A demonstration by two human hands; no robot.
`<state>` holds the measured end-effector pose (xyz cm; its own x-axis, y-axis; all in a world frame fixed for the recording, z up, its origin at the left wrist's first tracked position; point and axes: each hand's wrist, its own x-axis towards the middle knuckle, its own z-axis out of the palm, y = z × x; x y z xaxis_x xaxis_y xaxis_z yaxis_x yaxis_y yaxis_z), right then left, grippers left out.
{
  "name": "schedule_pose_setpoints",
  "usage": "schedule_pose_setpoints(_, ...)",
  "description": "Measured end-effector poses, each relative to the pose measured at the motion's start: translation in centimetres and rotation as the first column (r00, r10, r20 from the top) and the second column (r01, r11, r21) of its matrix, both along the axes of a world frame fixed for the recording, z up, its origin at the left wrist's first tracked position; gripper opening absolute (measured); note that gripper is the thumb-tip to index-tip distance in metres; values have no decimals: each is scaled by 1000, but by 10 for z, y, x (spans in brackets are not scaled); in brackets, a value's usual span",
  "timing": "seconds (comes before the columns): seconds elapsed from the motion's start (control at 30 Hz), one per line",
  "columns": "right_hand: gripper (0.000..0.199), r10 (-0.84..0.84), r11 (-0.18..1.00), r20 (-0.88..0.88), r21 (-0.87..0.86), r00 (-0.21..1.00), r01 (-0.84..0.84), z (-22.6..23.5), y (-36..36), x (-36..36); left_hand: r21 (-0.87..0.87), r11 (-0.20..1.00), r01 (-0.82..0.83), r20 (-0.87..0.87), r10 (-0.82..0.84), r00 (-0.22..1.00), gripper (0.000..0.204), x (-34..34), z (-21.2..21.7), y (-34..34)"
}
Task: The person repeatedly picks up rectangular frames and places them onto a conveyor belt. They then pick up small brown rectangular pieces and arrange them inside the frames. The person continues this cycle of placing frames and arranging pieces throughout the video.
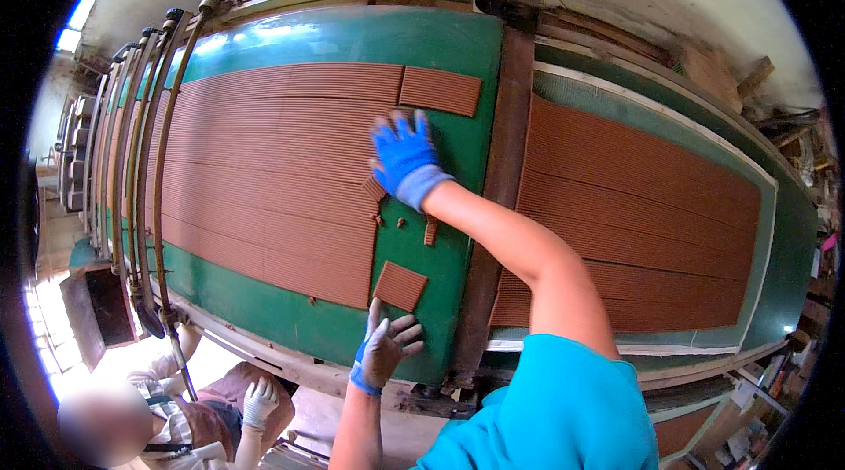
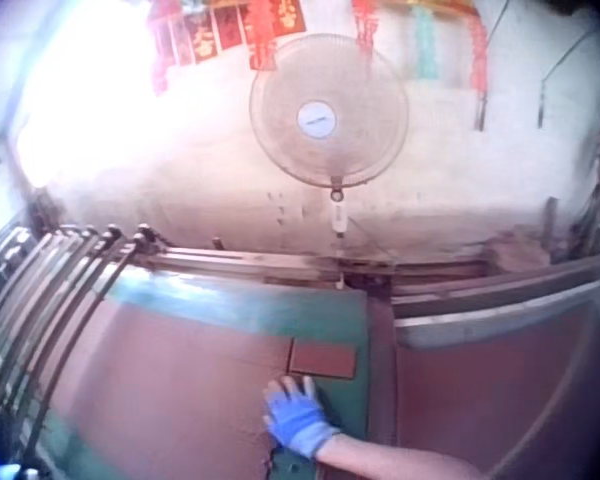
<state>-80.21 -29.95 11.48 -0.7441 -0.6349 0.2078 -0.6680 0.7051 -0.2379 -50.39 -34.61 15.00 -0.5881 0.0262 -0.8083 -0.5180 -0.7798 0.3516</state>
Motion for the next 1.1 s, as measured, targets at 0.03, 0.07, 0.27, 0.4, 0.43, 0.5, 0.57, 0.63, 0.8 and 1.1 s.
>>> schedule_pose_setpoints(0.03, 45, 5, 1000, -64, -3, 998, -5, -6, 19, 1, 24, 1000, 0, -28, 1, 1000, 76, -4, 0, 4)
schedule_pose_setpoints(0.07, 45, -8, 998, -73, 61, 997, 13, -11, 41, 9, 55, 998, 3, -52, 0, 999, 76, -8, -1, 8)
schedule_pose_setpoints(0.27, 43, -24, 988, -255, -154, 967, -16, -10, 80, -44, 121, 993, 0, -137, 16, 990, 75, -53, -6, 41)
schedule_pose_setpoints(0.4, 41, -227, 954, -60, -212, 972, 210, -5, 80, -124, 96, 995, 38, -176, -21, 984, 78, -80, -9, 55)
schedule_pose_setpoints(0.43, 40, -269, 932, 146, -209, 952, 296, -7, 83, -127, 102, 993, 59, -222, -35, 974, 80, -86, -10, 58)
schedule_pose_setpoints(0.5, 31, -99, 987, 139, -110, 985, 115, -18, 93, -90, 129, 990, 53, -175, -30, 984, 74, -99, -11, 65)
schedule_pose_setpoints(0.57, 22, 52, 991, 0, -122, 999, -52, -28, 109, -2, 172, 985, -3, -94, 19, 995, 69, -109, -13, 75)
schedule_pose_setpoints(0.63, 22, 232, 972, 194, -64, 953, -224, -23, 122, 99, 399, 914, -81, -182, 165, 969, 58, -111, -15, 87)
schedule_pose_setpoints(0.8, 20, 447, 829, 542, -550, 711, -101, 40, 158, 203, 274, 951, -143, -95, 175, 980, 46, -16, 6, 88)
schedule_pose_setpoints(1.1, 29, 24, 978, -164, -201, 986, -57, -18, 99, 82, -99, 882, -461, -128, 448, 885, 28, 208, 68, 0)
